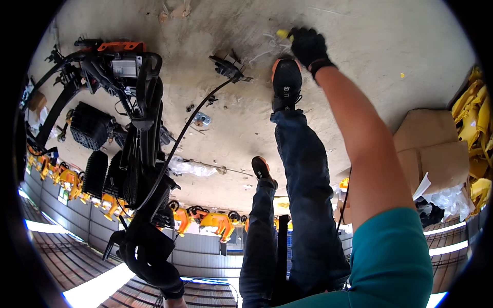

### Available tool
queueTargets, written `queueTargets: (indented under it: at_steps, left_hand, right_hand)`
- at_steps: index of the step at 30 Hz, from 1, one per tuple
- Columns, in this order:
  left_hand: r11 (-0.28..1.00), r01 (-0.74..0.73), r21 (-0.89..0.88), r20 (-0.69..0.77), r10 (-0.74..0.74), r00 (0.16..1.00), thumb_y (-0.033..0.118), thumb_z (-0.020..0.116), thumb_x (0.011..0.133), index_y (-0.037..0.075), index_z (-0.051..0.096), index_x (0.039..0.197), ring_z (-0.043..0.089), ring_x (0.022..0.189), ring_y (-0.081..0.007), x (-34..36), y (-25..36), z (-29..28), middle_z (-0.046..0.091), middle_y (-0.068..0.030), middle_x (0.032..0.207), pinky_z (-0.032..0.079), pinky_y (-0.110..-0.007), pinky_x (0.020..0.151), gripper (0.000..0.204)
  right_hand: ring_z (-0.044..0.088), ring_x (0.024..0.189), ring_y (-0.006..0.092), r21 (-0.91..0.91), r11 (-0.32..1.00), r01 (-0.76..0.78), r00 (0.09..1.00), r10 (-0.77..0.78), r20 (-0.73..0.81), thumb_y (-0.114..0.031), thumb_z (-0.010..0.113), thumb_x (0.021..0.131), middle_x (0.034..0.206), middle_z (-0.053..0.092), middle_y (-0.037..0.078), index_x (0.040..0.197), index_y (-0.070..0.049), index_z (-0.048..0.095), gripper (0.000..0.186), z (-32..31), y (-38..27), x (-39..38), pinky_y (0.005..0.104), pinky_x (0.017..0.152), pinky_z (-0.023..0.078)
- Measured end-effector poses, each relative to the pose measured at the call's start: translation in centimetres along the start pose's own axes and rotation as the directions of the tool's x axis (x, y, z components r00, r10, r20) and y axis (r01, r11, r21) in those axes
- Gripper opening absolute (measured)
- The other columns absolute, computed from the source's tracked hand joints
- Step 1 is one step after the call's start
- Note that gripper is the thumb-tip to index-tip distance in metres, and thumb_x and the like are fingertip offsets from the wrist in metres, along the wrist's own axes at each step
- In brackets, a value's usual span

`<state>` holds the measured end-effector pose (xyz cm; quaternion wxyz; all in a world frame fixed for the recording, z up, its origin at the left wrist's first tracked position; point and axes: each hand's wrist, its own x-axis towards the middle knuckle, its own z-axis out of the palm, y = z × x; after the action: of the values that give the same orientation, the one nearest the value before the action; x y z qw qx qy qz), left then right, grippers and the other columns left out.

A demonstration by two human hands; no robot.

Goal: The person uses a screwdriver and pliers to adjust a component, then picks up motorcycle forks and a nut, sliding parts onto the fork tubes while sitting on the floor.

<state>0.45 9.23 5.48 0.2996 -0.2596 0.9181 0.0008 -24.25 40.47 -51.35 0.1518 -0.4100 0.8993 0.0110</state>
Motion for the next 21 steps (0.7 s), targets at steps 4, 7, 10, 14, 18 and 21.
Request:
queueTargets:
  at_steps: [4,7,10,14,18,21]
  left_hand:
    - [0.997,-0.069,-0.028,-0.044,0.068,0.997,0.023,0.041,0.104,0.006,0.052,0.123,0.048,0.125,-0.0375,1.7,0.3,-0.1,0.053,-0.0142,0.127,0.041,-0.053,0.101,0.028]
    - [0.956,0.145,-0.255,-0.050,-0.163,0.985,0.017,0.046,0.100,0.001,0.056,0.115,0.050,0.121,-0.0373,1.3,0.5,0.4,0.056,-0.0163,0.122,0.042,-0.052,0.099,0.025]
    - [0.986,0.032,-0.167,-0.085,-0.046,0.995,0.022,0.048,0.100,0.003,0.060,0.111,0.060,0.101,-0.0405,2.6,2.4,-0.4,0.063,-0.0205,0.112,0.046,-0.058,0.092,0.026]
    - [0.956,0.204,-0.212,-0.069,-0.223,0.972,0.015,0.044,0.101,0.001,0.059,0.108,0.060,0.099,-0.0394,2.0,2.7,0.2,0.062,-0.0208,0.108,0.050,-0.052,0.087,0.021]
    - [0.910,0.372,-0.185,-0.018,-0.382,0.924,0.019,0.044,0.103,0.000,0.058,0.111,0.059,0.099,-0.0387,2.0,3.0,0.1,0.060,-0.0212,0.113,0.050,-0.050,0.086,0.024]
    - [0.892,0.439,-0.104,0.006,-0.441,0.898,0.021,0.041,0.104,-0.001,0.057,0.113,0.057,0.103,-0.0389,3.2,4.0,-0.4,0.060,-0.0211,0.113,0.046,-0.050,0.094,0.029]
  right_hand:
    - [0.062,0.091,0.0385,0.468,0.848,-0.249,0.939,0.093,0.332,-0.020,0.064,0.075,0.100,0.065,0.018,0.119,-0.006,0.062,0.046,-5.3,-6.5,-2.3,0.0478,0.081,0.051]
    - [0.063,0.102,0.0388,0.643,0.644,-0.415,0.908,0.339,0.246,-0.024,0.064,0.083,0.111,0.066,0.021,0.126,-0.002,0.059,0.048,-3.4,-9.7,-2.1,0.0476,0.089,0.050]
    - [0.066,0.095,0.0380,0.609,0.557,-0.565,0.811,0.243,0.532,-0.040,0.061,0.088,0.098,0.070,0.015,0.104,-0.016,0.063,0.029,-7.6,-10.9,2.4,0.0481,0.078,0.051]
    - [0.066,0.094,0.0338,0.691,0.619,-0.373,0.926,0.203,0.318,-0.039,0.065,0.083,0.094,0.071,0.011,0.100,-0.011,0.068,0.032,-0.3,-13.2,3.3,0.0439,0.084,0.052]
    - [0.067,0.093,0.0313,0.587,0.744,-0.318,0.934,0.139,0.330,-0.039,0.065,0.083,0.096,0.071,0.011,0.098,-0.011,0.070,0.032,1.0,-14.0,3.5,0.0438,0.081,0.053]
    - [0.067,0.086,0.0313,0.557,0.777,-0.294,0.950,0.172,0.261,-0.036,0.066,0.083,0.087,0.070,0.012,0.094,-0.011,0.070,0.028,2.6,-15.5,3.4,0.0444,0.075,0.053]
